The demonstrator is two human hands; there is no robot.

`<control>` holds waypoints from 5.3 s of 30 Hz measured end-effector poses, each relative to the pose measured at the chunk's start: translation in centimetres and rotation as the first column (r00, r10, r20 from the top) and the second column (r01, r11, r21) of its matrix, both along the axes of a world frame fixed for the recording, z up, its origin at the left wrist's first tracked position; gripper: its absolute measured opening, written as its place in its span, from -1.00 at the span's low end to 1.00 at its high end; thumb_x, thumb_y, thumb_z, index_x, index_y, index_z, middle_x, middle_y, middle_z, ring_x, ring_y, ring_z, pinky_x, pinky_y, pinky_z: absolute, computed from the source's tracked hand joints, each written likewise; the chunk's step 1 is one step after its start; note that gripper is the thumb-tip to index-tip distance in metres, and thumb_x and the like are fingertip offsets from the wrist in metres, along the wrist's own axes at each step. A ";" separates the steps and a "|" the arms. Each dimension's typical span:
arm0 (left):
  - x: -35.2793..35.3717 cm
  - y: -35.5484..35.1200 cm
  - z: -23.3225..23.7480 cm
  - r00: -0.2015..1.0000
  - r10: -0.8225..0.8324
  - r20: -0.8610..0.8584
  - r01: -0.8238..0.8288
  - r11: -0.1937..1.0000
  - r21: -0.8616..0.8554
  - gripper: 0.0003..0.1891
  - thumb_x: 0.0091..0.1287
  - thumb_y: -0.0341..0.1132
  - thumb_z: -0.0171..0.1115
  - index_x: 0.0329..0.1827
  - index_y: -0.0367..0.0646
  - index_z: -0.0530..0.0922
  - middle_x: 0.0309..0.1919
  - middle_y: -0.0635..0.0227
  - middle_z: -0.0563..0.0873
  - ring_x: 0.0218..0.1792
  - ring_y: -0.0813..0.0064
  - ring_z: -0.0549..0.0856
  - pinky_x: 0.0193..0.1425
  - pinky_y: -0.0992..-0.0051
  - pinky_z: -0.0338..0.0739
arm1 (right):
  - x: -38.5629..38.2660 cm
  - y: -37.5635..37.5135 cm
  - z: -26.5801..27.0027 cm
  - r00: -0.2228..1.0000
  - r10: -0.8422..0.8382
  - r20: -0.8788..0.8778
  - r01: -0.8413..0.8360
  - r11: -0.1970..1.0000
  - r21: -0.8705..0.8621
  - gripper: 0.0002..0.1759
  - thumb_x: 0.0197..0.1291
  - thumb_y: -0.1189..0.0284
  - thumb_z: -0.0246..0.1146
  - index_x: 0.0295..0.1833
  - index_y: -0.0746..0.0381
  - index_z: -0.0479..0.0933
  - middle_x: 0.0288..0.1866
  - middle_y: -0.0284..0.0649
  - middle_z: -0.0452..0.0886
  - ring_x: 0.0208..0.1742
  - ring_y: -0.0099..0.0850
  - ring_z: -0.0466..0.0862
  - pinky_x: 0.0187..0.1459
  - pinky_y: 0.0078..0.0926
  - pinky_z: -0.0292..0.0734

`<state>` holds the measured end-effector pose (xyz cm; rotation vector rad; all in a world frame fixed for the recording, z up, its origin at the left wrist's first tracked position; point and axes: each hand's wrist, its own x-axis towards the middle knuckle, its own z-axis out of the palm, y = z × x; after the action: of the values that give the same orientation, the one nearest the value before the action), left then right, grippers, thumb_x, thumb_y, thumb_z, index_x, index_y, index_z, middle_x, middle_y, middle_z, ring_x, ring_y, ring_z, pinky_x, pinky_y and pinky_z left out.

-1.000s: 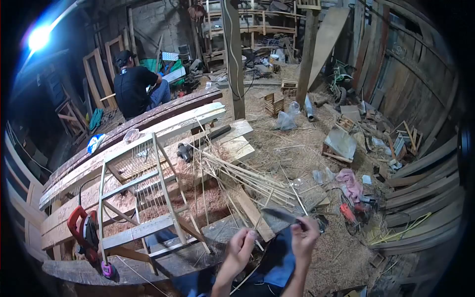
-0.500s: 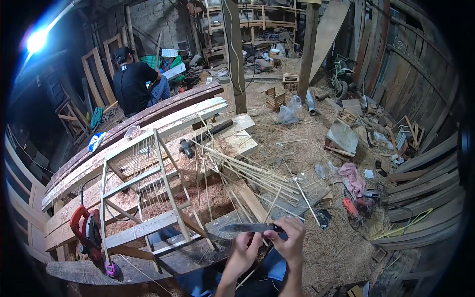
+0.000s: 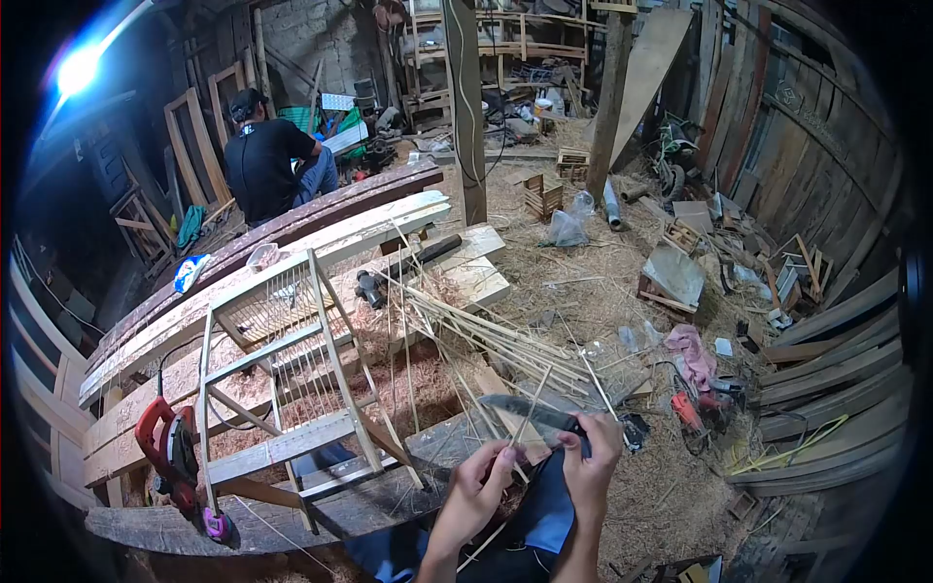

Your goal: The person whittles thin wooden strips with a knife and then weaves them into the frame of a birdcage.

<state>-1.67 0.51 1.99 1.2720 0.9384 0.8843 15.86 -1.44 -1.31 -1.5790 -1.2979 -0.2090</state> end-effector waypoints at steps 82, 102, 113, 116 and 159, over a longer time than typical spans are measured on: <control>0.9 1.0 -1.9 0.991 -0.020 -0.130 0.038 0.990 0.136 -0.78 0.62 -0.33 0.14 -0.05 -0.36 0.61 -0.28 0.39 0.69 -0.19 0.66 0.63 -0.03 0.57 0.54 | 1.5 -0.5 -0.2 0.998 -0.006 0.061 0.007 1.000 -0.014 -0.68 0.17 0.22 0.47 -0.06 0.18 0.76 -0.29 -0.30 0.66 -0.20 -0.24 0.59 -0.03 -0.23 0.37; -1.3 1.5 -1.4 0.990 0.139 0.015 -0.140 0.990 0.015 -0.85 0.50 -0.34 0.33 -0.05 -0.25 0.63 -0.24 0.43 0.74 -0.19 0.72 0.64 -0.11 0.66 0.48 | 0.7 -1.3 1.3 0.995 0.011 -0.096 -0.011 1.000 -0.003 -0.60 0.33 0.11 0.38 0.00 0.23 0.74 -0.25 -0.21 0.67 -0.19 -0.19 0.60 -0.04 -0.22 0.42; -1.6 1.6 -1.1 0.993 0.116 0.025 -0.115 0.993 -0.029 -0.84 0.53 -0.32 0.29 -0.06 -0.25 0.65 -0.23 0.41 0.76 -0.29 0.74 0.57 -0.17 0.66 0.45 | -0.3 -1.5 2.4 0.976 0.122 -0.181 -0.129 0.991 -0.029 -0.63 0.33 0.15 0.39 -0.04 0.25 0.75 -0.28 -0.20 0.69 -0.22 -0.17 0.62 -0.09 -0.25 0.45; -1.6 1.7 -2.3 0.990 0.131 0.046 -0.131 0.991 -0.002 -0.81 0.49 -0.34 0.36 -0.01 -0.29 0.67 -0.22 0.41 0.77 -0.18 0.73 0.67 -0.05 0.64 0.55 | -0.9 -1.4 2.5 0.957 0.214 -0.197 -0.231 0.971 -0.068 -0.65 0.29 0.17 0.42 -0.08 0.26 0.75 -0.28 -0.18 0.71 -0.23 -0.15 0.66 -0.11 -0.23 0.49; -1.1 1.8 -2.9 0.987 -0.053 0.150 0.065 0.995 -0.075 -0.80 0.68 -0.30 0.02 0.08 -0.29 0.47 -0.35 0.40 0.62 -0.51 0.76 0.45 -0.46 0.65 0.31 | -2.1 -0.7 1.4 0.928 0.320 -0.192 -0.363 0.895 -0.259 -0.66 0.24 0.25 0.45 -0.07 0.31 0.66 -0.20 -0.05 0.73 -0.15 -0.02 0.72 -0.11 -0.15 0.58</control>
<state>-2.78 2.29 -0.88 1.1446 0.8068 0.8737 13.81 -2.13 0.06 -1.5397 -1.5159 0.3285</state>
